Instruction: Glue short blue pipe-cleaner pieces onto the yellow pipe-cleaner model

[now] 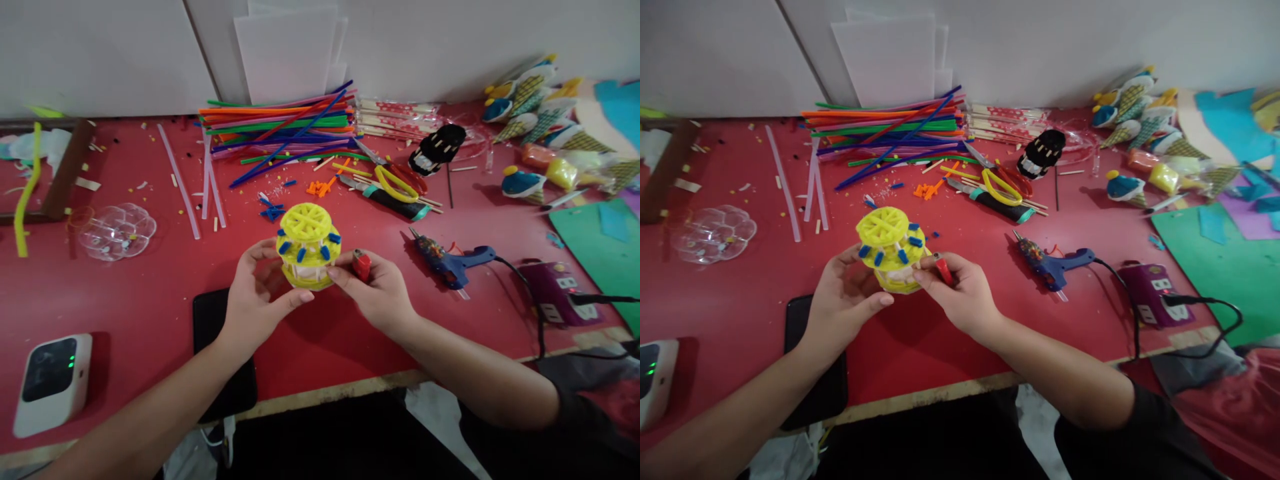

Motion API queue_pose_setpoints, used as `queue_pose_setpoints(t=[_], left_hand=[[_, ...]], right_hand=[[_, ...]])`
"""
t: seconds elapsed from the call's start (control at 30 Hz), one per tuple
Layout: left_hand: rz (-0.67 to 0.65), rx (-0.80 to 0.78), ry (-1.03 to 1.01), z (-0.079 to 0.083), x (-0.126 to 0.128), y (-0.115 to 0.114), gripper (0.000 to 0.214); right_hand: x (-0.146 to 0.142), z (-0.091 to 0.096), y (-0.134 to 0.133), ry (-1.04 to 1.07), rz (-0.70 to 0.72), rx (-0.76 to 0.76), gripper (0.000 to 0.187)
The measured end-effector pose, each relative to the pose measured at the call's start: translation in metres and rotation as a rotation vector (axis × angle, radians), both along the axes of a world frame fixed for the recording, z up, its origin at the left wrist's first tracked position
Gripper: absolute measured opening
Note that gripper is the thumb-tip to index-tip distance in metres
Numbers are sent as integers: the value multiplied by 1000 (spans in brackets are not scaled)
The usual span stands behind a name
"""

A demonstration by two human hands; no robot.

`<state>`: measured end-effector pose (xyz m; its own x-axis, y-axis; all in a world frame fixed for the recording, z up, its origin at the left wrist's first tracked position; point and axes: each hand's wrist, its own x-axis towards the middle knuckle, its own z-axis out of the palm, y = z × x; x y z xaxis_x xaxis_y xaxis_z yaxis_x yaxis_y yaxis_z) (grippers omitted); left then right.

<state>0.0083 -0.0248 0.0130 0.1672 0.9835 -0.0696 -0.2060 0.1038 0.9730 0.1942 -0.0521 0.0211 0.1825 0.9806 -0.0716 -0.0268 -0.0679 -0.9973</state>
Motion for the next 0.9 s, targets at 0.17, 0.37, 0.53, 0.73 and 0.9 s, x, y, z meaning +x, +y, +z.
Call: queue_pose_setpoints(t=[0.17,0.37,0.53,0.73,0.9], left_hand=[[47,12,55,1,0,0,51],[124,-37,80,9,-1,-2,47],[184,-47,53,13,0,-2,38],[143,-87,43,12,1,-1,39],[133,-92,41,11,0,-1,37]], right_hand=[[-3,6,-5,-124,18,153,5],[0,10,-6,-243,82,270,5],[10,17,-11,-202,180,334,22],[18,23,-9,-400,72,424,13],[19,27,-6,-515,18,453,10]])
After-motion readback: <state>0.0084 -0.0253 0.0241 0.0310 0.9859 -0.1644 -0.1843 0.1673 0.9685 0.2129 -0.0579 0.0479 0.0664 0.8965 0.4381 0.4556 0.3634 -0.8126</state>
